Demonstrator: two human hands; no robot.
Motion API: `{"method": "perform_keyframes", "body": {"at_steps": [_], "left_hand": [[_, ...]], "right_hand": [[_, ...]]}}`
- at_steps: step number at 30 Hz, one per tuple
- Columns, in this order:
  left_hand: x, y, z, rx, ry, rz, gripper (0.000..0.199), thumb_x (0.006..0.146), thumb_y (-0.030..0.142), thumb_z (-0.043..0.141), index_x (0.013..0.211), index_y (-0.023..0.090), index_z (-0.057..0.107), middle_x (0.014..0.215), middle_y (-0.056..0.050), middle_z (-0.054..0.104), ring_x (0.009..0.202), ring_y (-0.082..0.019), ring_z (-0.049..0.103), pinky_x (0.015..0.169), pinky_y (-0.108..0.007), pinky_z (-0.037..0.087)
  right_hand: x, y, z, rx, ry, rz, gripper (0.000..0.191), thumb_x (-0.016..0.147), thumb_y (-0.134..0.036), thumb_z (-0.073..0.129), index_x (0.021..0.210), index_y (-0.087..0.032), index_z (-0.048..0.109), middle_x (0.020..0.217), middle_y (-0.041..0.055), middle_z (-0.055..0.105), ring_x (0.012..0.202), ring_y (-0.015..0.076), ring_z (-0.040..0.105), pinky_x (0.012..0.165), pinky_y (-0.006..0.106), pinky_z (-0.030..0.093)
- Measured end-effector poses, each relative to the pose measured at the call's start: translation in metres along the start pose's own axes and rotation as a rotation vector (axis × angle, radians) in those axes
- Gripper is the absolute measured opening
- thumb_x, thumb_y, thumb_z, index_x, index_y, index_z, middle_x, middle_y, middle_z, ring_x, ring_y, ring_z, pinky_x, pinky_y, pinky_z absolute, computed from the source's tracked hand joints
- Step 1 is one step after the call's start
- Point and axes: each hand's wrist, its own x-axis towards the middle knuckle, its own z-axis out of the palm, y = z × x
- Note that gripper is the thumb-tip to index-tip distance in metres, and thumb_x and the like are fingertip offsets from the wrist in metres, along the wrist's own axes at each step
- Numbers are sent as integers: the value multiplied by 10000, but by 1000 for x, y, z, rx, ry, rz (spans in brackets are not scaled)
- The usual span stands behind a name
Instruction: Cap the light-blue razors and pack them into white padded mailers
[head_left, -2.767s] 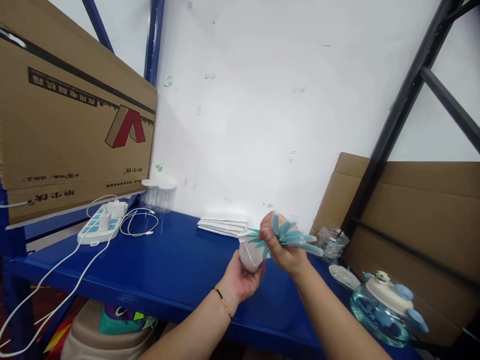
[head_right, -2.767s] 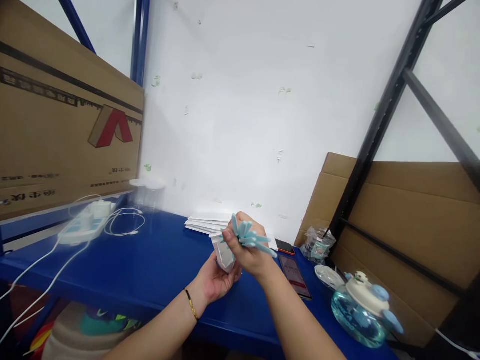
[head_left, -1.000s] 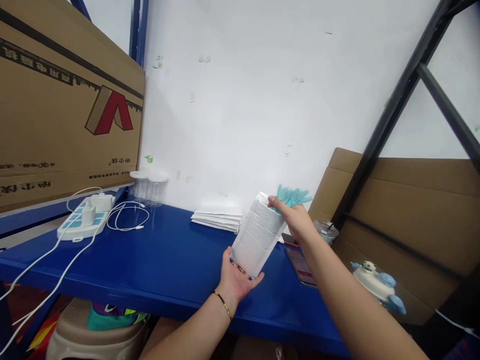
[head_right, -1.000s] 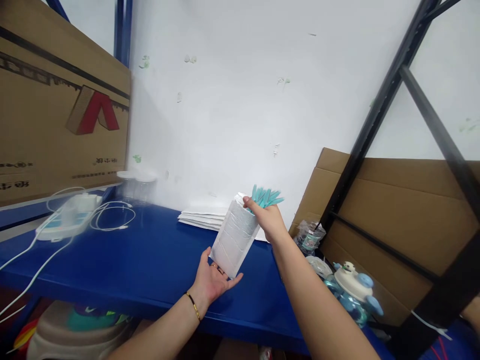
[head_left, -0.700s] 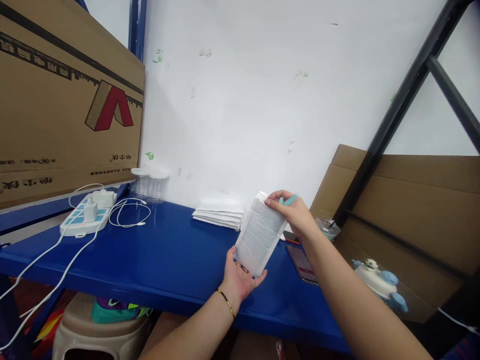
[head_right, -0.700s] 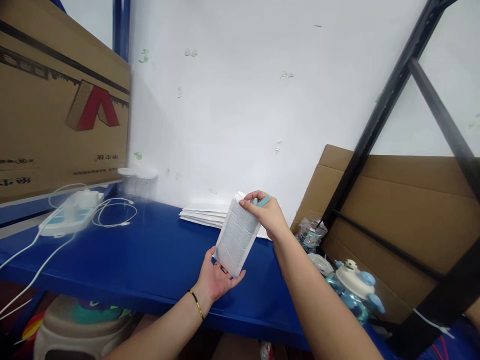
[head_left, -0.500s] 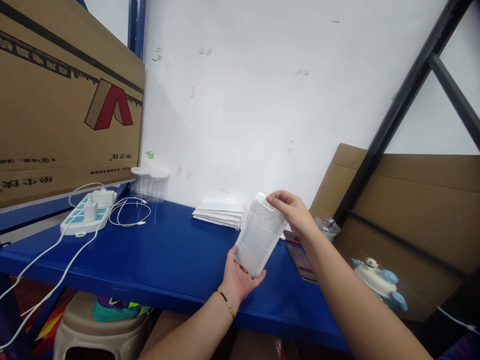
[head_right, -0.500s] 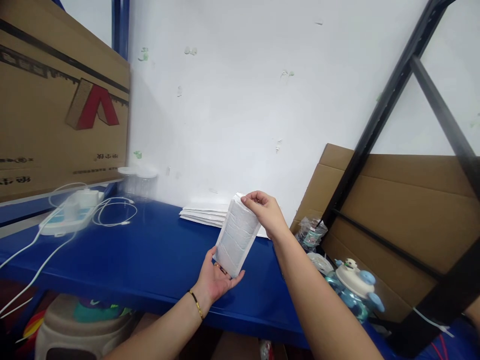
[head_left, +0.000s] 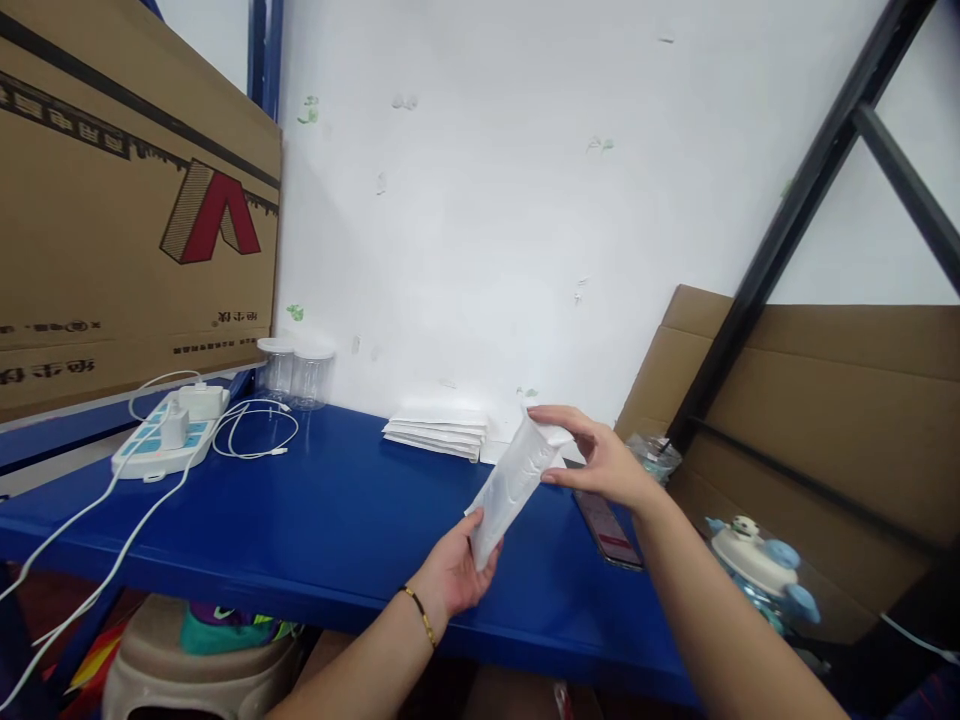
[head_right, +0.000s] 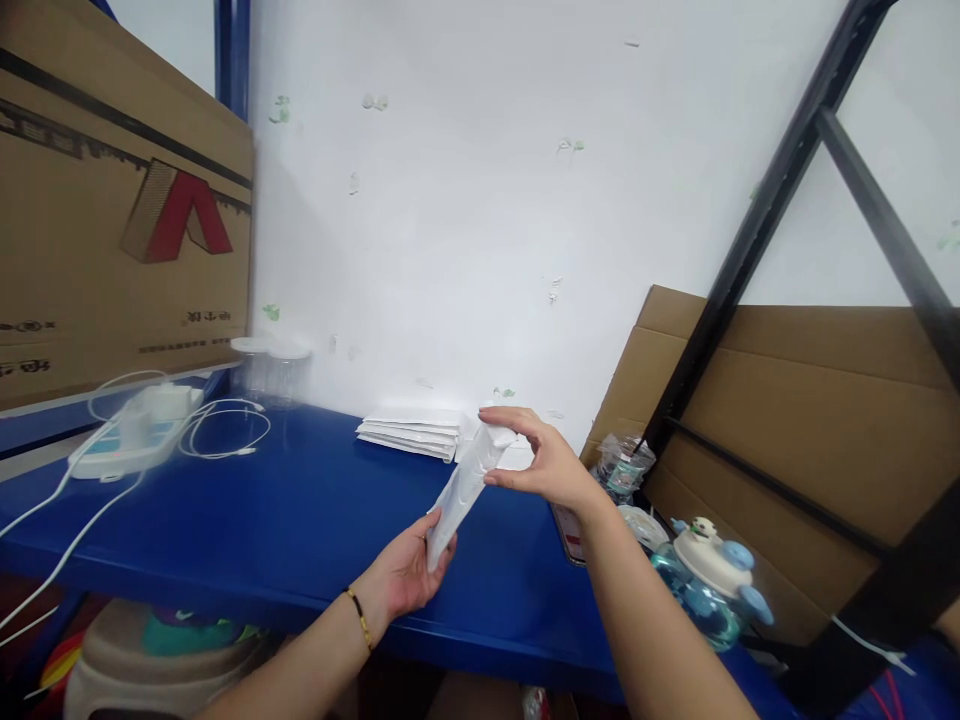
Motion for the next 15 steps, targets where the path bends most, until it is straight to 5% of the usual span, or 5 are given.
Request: {"method": "perform_keyframes", "body": {"at_steps": [4, 7, 11, 15], "left_hand": [[-19, 30, -13, 86, -55, -203, 253, 858, 259, 572, 1054, 99, 567, 554, 3, 611, 417, -82, 589, 288, -83, 365], [-30, 47, -23, 104, -206, -281, 306, 887, 307, 518, 1096, 86, 548, 542, 15, 598, 366, -59, 542, 295, -91, 365], [-36, 48, -36, 333, -208, 38, 432, 866, 444, 498, 1175, 143, 501, 810, -51, 662, 421, -81, 539, 311, -151, 350], [-37, 37, -46, 491, -187, 323, 344, 830, 395, 572, 1108, 194, 551, 829, -32, 620, 540, -88, 546, 442, -171, 384]], "right_hand": [[-5, 8, -12, -144, -26, 19, 327, 775, -362, 653, 1087, -263, 654, 1111, 79, 635, 1120, 255, 502, 916, 435, 426], [-9, 21, -14, -206, 98, 86, 223, 845, -389, 550, 906, -232, 697, 976, 62, 656, 1028, 245, 537, 814, 362, 453], [-14, 53, -23, -239, 406, 234, 292, 863, -448, 486, 824, -199, 634, 643, -9, 563, 604, 162, 501, 533, 262, 376], [-14, 110, -42, -133, 642, 352, 309, 801, -499, 537, 823, -203, 620, 671, -5, 589, 595, 162, 495, 514, 254, 365]]}}
